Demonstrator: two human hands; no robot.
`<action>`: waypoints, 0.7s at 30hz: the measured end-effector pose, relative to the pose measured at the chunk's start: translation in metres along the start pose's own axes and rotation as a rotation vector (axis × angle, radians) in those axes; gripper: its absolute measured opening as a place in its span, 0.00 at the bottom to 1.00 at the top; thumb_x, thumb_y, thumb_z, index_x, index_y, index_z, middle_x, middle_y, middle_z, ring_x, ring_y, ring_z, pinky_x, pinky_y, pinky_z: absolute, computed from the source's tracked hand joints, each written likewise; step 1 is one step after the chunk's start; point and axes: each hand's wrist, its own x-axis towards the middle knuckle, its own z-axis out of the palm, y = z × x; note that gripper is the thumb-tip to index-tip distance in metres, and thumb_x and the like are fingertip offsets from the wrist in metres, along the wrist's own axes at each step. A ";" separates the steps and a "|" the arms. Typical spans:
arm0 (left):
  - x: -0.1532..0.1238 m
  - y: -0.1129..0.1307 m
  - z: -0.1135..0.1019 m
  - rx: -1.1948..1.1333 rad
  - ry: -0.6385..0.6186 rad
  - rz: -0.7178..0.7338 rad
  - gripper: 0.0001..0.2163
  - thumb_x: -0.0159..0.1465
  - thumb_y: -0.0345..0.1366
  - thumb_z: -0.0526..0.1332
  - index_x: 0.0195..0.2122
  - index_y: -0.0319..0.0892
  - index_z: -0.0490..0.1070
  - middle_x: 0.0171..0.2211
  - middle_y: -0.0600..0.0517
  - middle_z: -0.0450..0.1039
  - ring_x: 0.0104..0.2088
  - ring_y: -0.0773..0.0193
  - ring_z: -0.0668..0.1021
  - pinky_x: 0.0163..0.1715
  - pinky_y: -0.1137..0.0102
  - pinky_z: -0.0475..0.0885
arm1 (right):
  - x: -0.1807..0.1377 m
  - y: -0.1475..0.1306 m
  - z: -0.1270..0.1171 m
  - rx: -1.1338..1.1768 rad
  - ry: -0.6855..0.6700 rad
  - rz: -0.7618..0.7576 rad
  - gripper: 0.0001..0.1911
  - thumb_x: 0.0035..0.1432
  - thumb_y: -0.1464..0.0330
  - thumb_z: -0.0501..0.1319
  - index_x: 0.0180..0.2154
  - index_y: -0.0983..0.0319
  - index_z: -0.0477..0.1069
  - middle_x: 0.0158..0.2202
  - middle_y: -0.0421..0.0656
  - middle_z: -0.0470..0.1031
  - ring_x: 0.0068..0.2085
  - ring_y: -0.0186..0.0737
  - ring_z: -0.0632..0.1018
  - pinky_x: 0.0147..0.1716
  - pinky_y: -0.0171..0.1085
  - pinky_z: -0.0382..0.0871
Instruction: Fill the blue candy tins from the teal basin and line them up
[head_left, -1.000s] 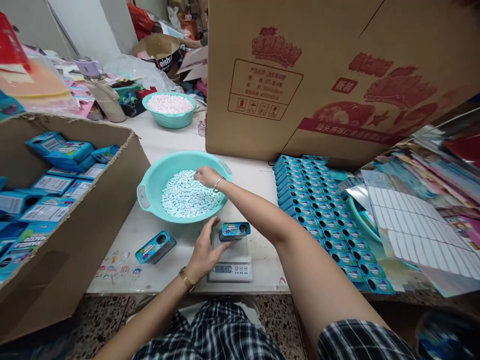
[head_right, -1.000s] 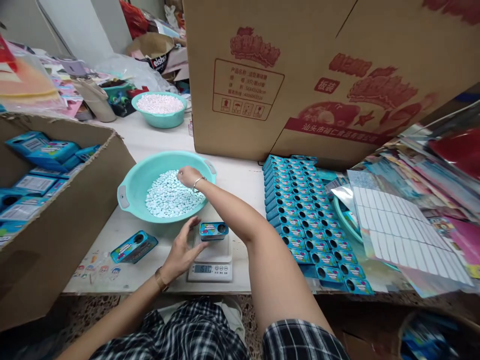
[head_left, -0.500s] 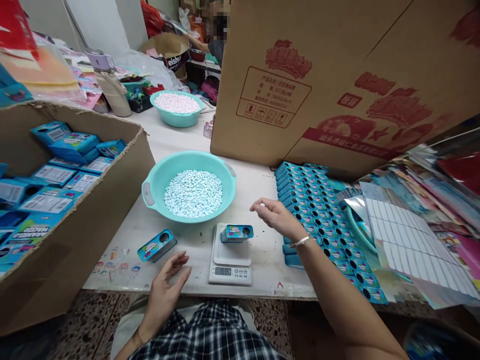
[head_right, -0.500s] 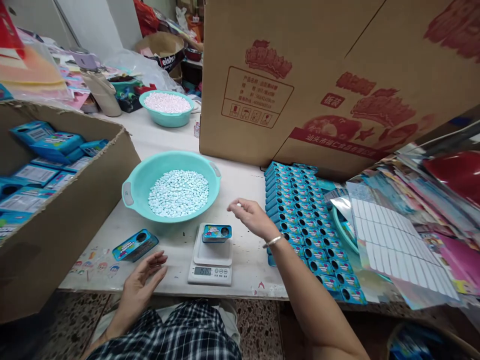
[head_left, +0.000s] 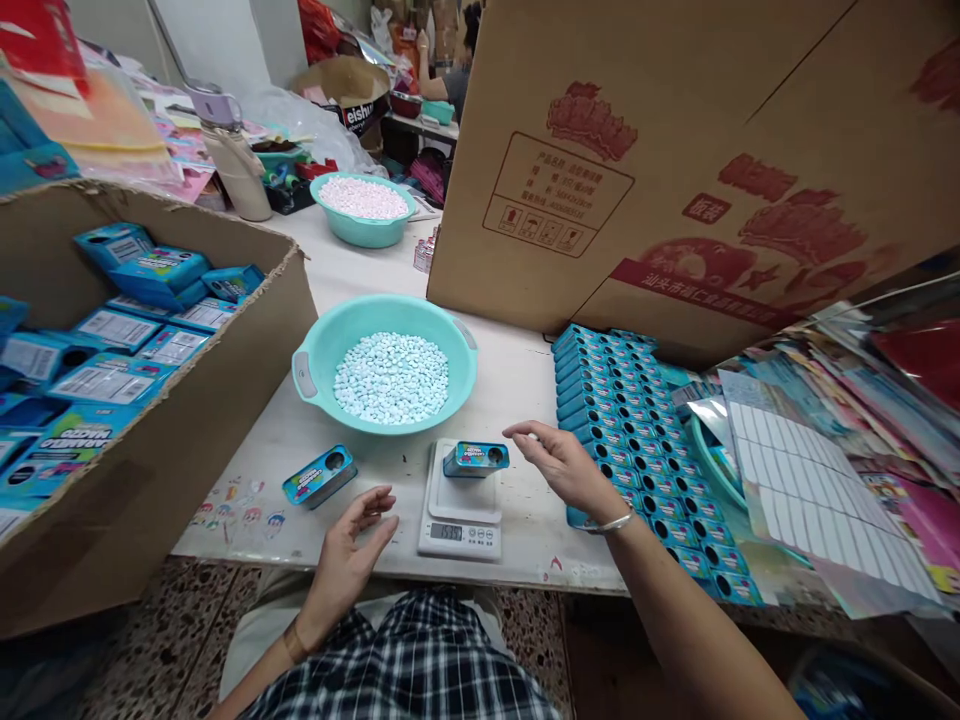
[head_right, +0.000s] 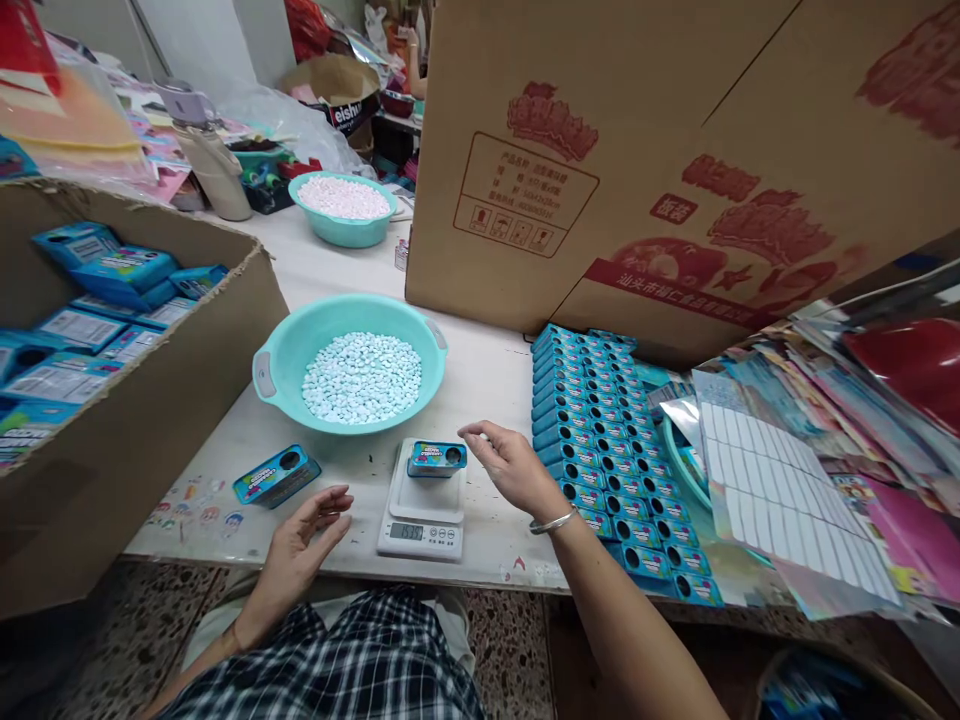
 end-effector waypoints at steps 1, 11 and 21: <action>0.000 0.000 0.000 0.002 -0.003 0.001 0.20 0.61 0.45 0.63 0.53 0.42 0.69 0.49 0.44 0.75 0.51 0.53 0.77 0.52 0.58 0.72 | 0.000 0.000 0.000 0.095 0.007 0.024 0.18 0.60 0.53 0.56 0.42 0.56 0.75 0.21 0.36 0.57 0.22 0.33 0.57 0.21 0.34 0.50; 0.010 0.006 0.003 0.073 -0.035 0.032 0.20 0.62 0.45 0.62 0.53 0.43 0.68 0.48 0.45 0.74 0.51 0.54 0.76 0.54 0.57 0.70 | -0.024 0.015 0.007 0.755 0.281 0.121 0.15 0.59 0.55 0.58 0.43 0.56 0.71 0.22 0.32 0.48 0.18 0.28 0.45 0.15 0.31 0.39; 0.027 0.028 0.025 0.103 -0.113 0.101 0.19 0.62 0.45 0.62 0.53 0.45 0.68 0.49 0.46 0.74 0.51 0.56 0.76 0.53 0.59 0.70 | -0.021 0.016 0.020 -0.184 0.148 0.028 0.17 0.65 0.57 0.52 0.48 0.56 0.71 0.19 0.35 0.60 0.21 0.35 0.62 0.24 0.35 0.53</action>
